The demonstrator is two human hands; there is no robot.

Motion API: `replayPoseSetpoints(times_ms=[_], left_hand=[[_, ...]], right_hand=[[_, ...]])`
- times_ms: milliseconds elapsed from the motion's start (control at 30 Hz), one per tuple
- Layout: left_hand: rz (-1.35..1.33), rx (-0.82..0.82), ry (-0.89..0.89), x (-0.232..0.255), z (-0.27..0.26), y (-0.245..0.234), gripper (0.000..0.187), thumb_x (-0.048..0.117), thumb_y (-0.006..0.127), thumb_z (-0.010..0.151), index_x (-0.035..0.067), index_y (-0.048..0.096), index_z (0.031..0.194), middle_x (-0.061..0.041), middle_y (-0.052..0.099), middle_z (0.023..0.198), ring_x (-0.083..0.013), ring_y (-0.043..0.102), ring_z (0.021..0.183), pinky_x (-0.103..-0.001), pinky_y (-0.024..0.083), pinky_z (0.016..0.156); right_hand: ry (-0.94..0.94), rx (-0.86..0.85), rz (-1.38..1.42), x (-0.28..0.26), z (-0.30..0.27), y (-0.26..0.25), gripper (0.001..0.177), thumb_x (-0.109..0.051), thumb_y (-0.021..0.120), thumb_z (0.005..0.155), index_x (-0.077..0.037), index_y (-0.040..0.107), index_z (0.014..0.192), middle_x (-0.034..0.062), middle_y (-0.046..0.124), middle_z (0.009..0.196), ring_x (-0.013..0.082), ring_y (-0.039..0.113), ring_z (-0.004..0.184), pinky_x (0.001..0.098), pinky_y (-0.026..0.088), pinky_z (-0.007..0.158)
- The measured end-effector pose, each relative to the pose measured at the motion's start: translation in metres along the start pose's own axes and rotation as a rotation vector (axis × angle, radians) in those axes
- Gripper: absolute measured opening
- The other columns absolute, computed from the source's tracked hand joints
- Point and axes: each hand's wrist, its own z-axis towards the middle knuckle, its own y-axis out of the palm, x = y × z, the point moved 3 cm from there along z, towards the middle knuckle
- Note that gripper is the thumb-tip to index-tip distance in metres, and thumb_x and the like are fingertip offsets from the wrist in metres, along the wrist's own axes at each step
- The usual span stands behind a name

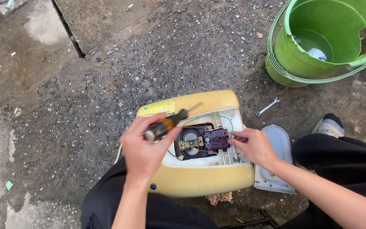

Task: Reinstalling a control unit and connecting wires inside a small appliance housing.

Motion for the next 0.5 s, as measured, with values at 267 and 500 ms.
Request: replayPoseSetpoints(times_ms=[267, 500], left_hand=[[-0.297, -0.102, 0.216, 0.034, -0.017, 0.066, 0.036, 0.036, 0.088, 0.08, 0.005, 0.071, 0.087, -0.006, 0.06, 0.066, -0.0189, 0.066, 0.055, -0.03, 0.056, 0.052], [-0.285, -0.17, 0.226, 0.032, -0.018, 0.071, 0.034, 0.029, 0.083, 0.082, 0.0, 0.066, 0.079, -0.01, 0.057, 0.063, -0.0257, 0.066, 0.054, -0.035, 0.054, 0.049]], right_hand=[[0.165, -0.025, 0.209, 0.027, 0.005, 0.006, 0.033, -0.019, 0.078, 0.09, -0.006, 0.076, 0.121, 0.0181, 0.077, 0.098, 0.0221, 0.076, 0.086, 0.0346, 0.062, 0.079], [0.14, -0.003, 0.215, 0.046, 0.008, 0.014, 0.038, -0.016, 0.084, 0.085, -0.009, 0.077, 0.122, 0.013, 0.077, 0.096, 0.017, 0.073, 0.087, 0.0299, 0.058, 0.081]])
